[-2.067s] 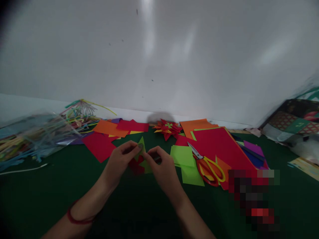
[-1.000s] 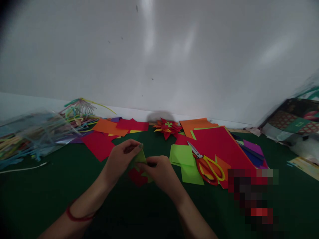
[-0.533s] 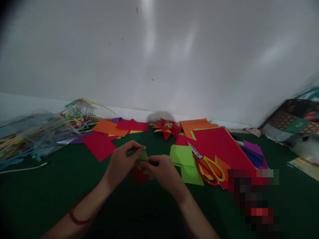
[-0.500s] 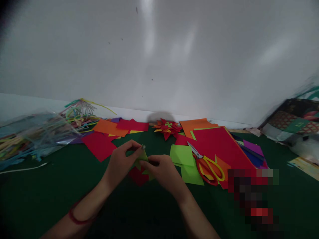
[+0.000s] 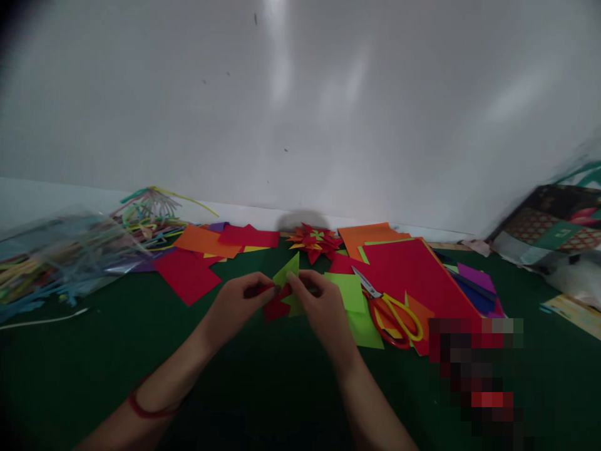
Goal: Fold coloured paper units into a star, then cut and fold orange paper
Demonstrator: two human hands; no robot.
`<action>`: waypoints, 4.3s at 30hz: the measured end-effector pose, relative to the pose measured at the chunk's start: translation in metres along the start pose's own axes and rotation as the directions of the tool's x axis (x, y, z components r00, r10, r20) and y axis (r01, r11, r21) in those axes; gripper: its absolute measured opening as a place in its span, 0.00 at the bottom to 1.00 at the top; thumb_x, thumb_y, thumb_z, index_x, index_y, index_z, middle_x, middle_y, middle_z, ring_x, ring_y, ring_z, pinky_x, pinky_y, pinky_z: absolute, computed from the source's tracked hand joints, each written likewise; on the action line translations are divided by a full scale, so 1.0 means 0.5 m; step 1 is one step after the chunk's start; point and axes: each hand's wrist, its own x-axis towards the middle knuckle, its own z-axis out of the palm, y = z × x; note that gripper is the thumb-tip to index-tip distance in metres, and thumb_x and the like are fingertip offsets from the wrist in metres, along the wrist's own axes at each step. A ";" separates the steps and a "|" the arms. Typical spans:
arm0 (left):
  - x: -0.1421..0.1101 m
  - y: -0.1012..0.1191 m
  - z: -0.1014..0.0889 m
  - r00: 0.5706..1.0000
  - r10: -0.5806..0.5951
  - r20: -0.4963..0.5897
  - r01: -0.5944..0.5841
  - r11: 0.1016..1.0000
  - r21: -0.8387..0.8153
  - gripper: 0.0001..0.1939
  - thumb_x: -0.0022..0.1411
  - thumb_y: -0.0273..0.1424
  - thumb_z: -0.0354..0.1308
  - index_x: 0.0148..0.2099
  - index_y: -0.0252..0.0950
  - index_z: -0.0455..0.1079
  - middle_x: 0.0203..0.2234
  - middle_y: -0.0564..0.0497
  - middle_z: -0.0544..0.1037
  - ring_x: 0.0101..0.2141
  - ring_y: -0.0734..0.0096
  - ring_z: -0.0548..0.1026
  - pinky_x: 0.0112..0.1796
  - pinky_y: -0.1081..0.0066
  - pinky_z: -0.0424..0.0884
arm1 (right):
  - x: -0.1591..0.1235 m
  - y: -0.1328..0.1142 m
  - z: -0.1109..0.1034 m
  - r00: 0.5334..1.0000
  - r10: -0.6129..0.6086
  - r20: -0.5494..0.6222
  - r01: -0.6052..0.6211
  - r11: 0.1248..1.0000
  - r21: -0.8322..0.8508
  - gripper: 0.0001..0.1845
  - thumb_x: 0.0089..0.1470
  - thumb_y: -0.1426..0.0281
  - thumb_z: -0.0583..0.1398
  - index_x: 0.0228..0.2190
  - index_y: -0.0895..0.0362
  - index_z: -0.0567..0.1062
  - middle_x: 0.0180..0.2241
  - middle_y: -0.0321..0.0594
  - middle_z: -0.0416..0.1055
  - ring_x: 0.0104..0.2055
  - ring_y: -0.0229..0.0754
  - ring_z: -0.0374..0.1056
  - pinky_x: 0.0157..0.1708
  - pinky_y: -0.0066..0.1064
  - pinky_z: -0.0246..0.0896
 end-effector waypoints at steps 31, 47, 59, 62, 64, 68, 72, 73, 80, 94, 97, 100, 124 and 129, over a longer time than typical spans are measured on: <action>-0.004 0.000 0.005 0.998 -0.059 -0.006 0.058 0.998 -0.033 0.09 0.52 0.37 0.56 0.27 0.36 0.66 0.20 0.56 0.67 0.23 0.75 0.64 0.24 0.75 0.59 | -0.002 0.013 0.008 0.993 -0.076 -0.088 0.065 0.990 -0.126 0.17 0.50 0.57 0.57 0.20 0.57 0.67 0.18 0.32 0.63 0.22 0.34 0.58 0.21 0.25 0.52; -0.022 -0.025 0.037 0.780 0.624 -0.048 -0.429 0.590 0.684 0.17 0.61 0.21 0.47 0.51 0.37 0.65 0.43 0.47 0.73 0.45 0.62 0.68 0.48 0.62 0.61 | -0.003 0.018 0.017 0.999 0.047 0.012 -0.048 0.969 0.243 0.21 0.51 0.56 0.55 0.41 0.57 0.73 0.31 0.41 0.74 0.32 0.43 0.70 0.31 0.32 0.64; 0.006 -0.003 0.018 0.985 -0.155 -0.076 0.107 0.896 -0.431 0.16 0.57 0.38 0.54 0.43 0.32 0.67 0.39 0.44 0.75 0.40 0.63 0.72 0.40 0.65 0.68 | 0.007 0.019 0.010 0.999 0.053 0.007 -0.051 0.895 0.443 0.13 0.47 0.60 0.61 0.31 0.57 0.75 0.30 0.38 0.74 0.34 0.43 0.70 0.36 0.34 0.64; 0.004 -0.004 0.020 0.985 -0.170 -0.010 0.147 0.880 -0.451 0.15 0.52 0.37 0.59 0.40 0.33 0.70 0.34 0.47 0.76 0.36 0.67 0.73 0.38 0.69 0.67 | 0.000 0.015 0.012 0.998 0.066 0.013 -0.065 0.917 0.394 0.13 0.46 0.60 0.62 0.31 0.57 0.75 0.28 0.38 0.74 0.33 0.43 0.70 0.34 0.33 0.64; 0.003 -0.005 0.022 0.977 -0.211 0.007 0.188 0.856 -0.482 0.15 0.51 0.36 0.61 0.39 0.33 0.71 0.32 0.48 0.76 0.33 0.70 0.73 0.35 0.71 0.66 | -0.003 0.011 0.013 0.996 0.079 0.031 -0.085 0.918 0.386 0.13 0.45 0.61 0.62 0.30 0.57 0.76 0.28 0.37 0.74 0.32 0.43 0.70 0.33 0.33 0.64; 0.001 -0.006 0.022 0.959 -0.283 -0.027 0.237 0.847 -0.476 0.13 0.48 0.35 0.62 0.34 0.32 0.72 0.26 0.50 0.76 0.26 0.74 0.71 0.30 0.74 0.65 | -0.004 0.006 0.015 0.993 0.099 0.068 -0.118 0.917 0.382 0.14 0.44 0.60 0.62 0.32 0.56 0.77 0.34 0.39 0.75 0.35 0.43 0.70 0.34 0.33 0.64; 0.003 -0.013 0.020 0.957 -0.267 -0.111 0.197 0.884 -0.424 0.15 0.49 0.38 0.62 0.36 0.32 0.72 0.26 0.50 0.76 0.26 0.73 0.71 0.28 0.74 0.65 | 0.004 0.018 0.020 0.993 0.114 -0.008 -0.105 0.934 0.342 0.19 0.47 0.56 0.59 0.37 0.55 0.76 0.36 0.41 0.75 0.36 0.44 0.70 0.33 0.33 0.65; 0.006 -0.020 0.020 0.956 -0.261 -0.132 0.188 0.895 -0.403 0.16 0.49 0.39 0.61 0.37 0.32 0.72 0.27 0.50 0.76 0.26 0.72 0.72 0.28 0.74 0.66 | 0.010 0.027 0.020 0.995 0.094 -0.038 -0.076 0.940 0.333 0.20 0.49 0.55 0.57 0.39 0.55 0.74 0.38 0.41 0.74 0.37 0.44 0.70 0.34 0.33 0.66; 0.054 -0.146 0.036 0.907 -0.350 -0.235 0.308 0.931 -0.199 0.31 0.54 0.35 0.57 0.57 0.29 0.55 0.48 0.35 0.69 0.47 0.56 0.69 0.43 0.63 0.67 | 0.077 0.140 -0.051 0.949 -0.071 -0.308 0.003 0.976 -0.216 0.22 0.55 0.60 0.49 0.48 0.58 0.64 0.48 0.48 0.67 0.48 0.46 0.65 0.38 0.35 0.66; -0.037 -0.127 0.123 0.999 -0.009 0.037 -0.030 0.418 0.908 0.24 0.59 0.25 0.46 0.58 0.34 0.58 0.60 0.37 0.49 0.55 0.44 0.57 0.46 0.44 0.59 | 0.066 0.241 -0.121 0.959 0.178 0.221 0.119 0.453 -0.884 0.44 0.35 0.85 0.60 0.54 0.46 0.60 0.61 0.46 0.45 0.62 0.58 0.36 0.52 0.52 0.45; -0.049 -0.145 0.143 0.988 -0.090 0.127 -0.071 0.465 0.883 0.25 0.59 0.37 0.49 0.56 0.32 0.61 0.53 0.32 0.63 0.52 0.41 0.62 0.46 0.38 0.55 | 0.066 0.254 -0.118 0.973 0.141 0.183 0.109 0.422 -0.900 0.43 0.37 0.85 0.58 0.54 0.47 0.59 0.58 0.48 0.53 0.61 0.58 0.42 0.52 0.56 0.41; -0.051 -0.168 0.155 0.998 -0.027 0.060 -0.040 0.470 0.882 0.27 0.60 0.41 0.47 0.57 0.30 0.59 0.55 0.32 0.60 0.54 0.44 0.59 0.49 0.42 0.53 | 0.065 0.256 -0.119 0.982 0.112 0.155 0.093 0.426 -0.900 0.41 0.39 0.83 0.58 0.55 0.50 0.58 0.50 0.50 0.65 0.55 0.57 0.56 0.52 0.59 0.37; -0.128 -0.177 0.065 0.878 0.304 0.370 -0.479 0.577 0.662 0.14 0.61 0.21 0.46 0.49 0.33 0.63 0.40 0.46 0.74 0.40 0.66 0.72 0.42 0.65 0.68 | -0.111 0.214 0.027 0.795 -0.416 0.441 0.604 0.608 -0.515 0.21 0.54 0.80 0.52 0.47 0.50 0.68 0.43 0.38 0.73 0.48 0.43 0.66 0.53 0.51 0.50; -0.130 -0.177 0.066 0.886 0.294 0.357 -0.462 0.617 0.637 0.11 0.62 0.22 0.45 0.45 0.34 0.65 0.34 0.47 0.74 0.36 0.66 0.73 0.38 0.65 0.70 | -0.104 0.230 0.022 0.853 -0.367 0.371 0.519 0.674 -0.525 0.13 0.53 0.77 0.54 0.39 0.53 0.72 0.43 0.39 0.72 0.48 0.43 0.65 0.53 0.50 0.52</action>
